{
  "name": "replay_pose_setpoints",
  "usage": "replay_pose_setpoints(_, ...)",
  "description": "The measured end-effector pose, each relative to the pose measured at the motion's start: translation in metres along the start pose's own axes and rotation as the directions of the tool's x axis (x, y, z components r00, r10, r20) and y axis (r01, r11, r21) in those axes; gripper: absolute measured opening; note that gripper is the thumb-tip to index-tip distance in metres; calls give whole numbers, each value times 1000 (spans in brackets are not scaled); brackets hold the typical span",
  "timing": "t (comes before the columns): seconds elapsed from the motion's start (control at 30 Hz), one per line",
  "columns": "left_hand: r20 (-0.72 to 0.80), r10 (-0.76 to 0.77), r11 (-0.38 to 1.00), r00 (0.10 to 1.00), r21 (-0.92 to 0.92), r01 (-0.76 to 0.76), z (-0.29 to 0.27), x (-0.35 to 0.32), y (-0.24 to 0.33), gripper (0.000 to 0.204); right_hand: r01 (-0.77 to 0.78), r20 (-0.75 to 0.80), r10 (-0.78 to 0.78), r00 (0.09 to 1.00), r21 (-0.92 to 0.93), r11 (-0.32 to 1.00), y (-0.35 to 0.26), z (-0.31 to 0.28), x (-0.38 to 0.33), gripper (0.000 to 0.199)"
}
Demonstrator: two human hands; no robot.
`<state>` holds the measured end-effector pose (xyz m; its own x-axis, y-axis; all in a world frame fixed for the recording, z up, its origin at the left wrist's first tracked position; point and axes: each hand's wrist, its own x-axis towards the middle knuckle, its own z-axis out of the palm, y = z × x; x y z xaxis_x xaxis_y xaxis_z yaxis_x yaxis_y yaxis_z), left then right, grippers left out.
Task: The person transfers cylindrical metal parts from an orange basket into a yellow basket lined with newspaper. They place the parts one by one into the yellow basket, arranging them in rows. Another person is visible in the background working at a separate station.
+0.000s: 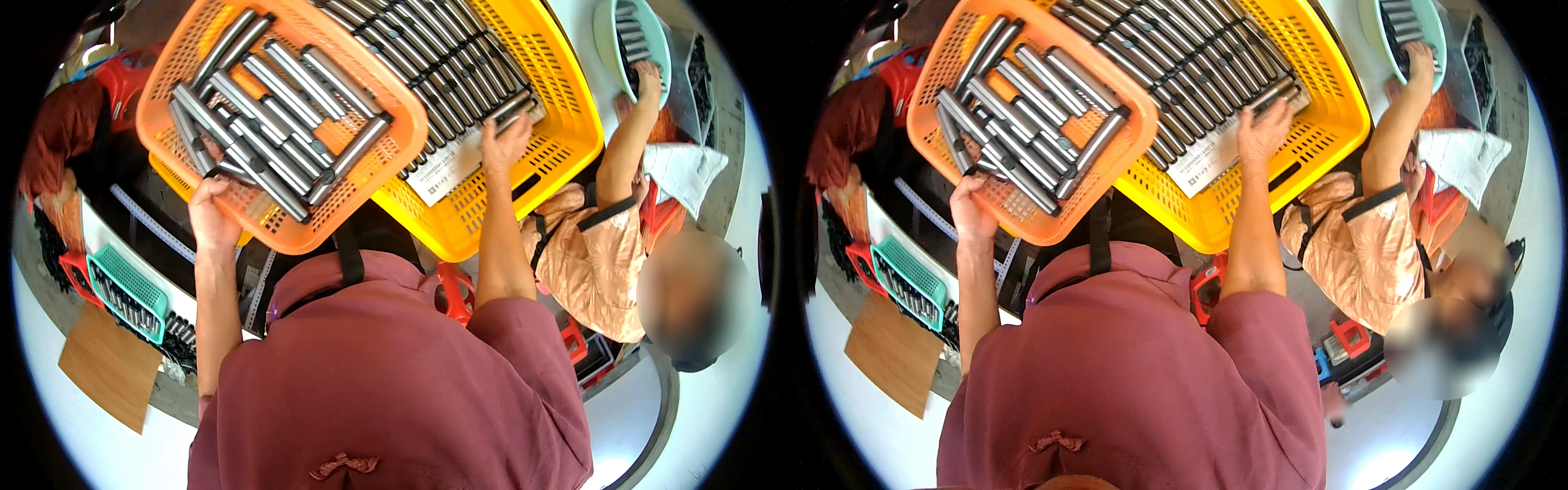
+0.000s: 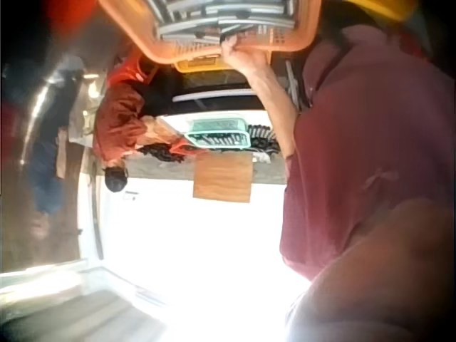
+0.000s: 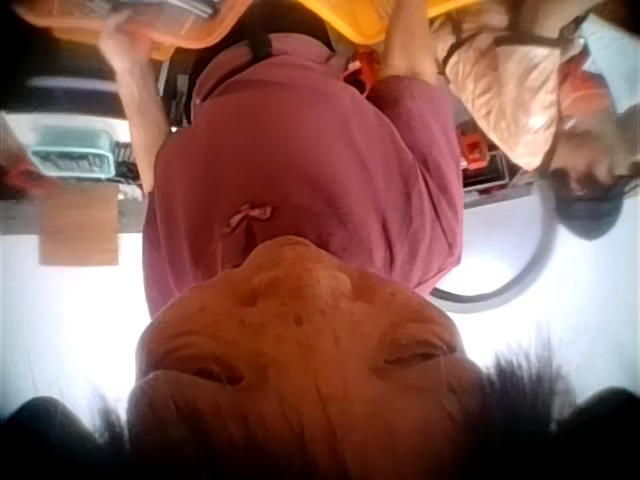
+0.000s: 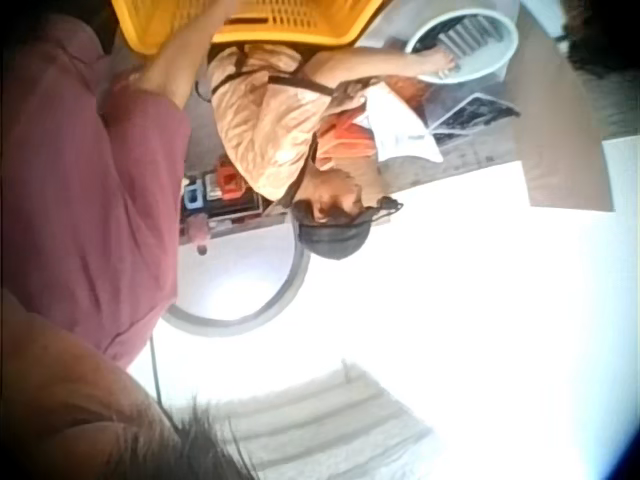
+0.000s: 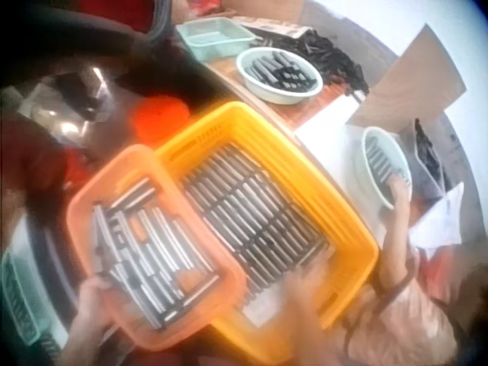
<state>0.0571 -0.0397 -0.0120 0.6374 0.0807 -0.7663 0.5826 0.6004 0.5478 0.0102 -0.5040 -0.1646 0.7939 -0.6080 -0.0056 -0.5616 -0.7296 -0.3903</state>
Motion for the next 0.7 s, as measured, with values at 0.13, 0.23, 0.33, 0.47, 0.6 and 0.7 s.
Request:
replay_pose_setpoints(0.13, -8, -7, 1000, 1000, 27, 7, -4, 7, -7, 26, 132, -333, 12, 943, 407, 904, -67, -46, 35, 52)
replay_pose_setpoints(0.23, -67, -13, 998, 998, 66, 17, 16, -2, -1, 4, 427, -432, -153, 889, 663, 615, -189, -113, 28, 34)
replay_pose_setpoints(0.33, -57, 32, 999, 998, -5, -32, 28, -8, 2, 15, 574, -268, -584, 766, 693, 436, -268, -128, 0, 27)
replay_pose_setpoints(0.47, 27, 25, 997, 999, -71, -23, 14, 2, -4, 29, 803, 37, -911, 410, 459, 380, -344, -85, -24, 23)
replay_pose_setpoints(0.6, 72, 39, 999, 997, -22, -37, 7, 8, -5, 33, 981, 295, -955, 24, 178, 79, -394, -29, 1, 39)
replay_pose_setpoints(0.7, 44, 92, 995, 995, -37, -90, 22, -2, -2, 36, 977, 263, -965, 4, 205, 60, -404, -6, 12, 24)
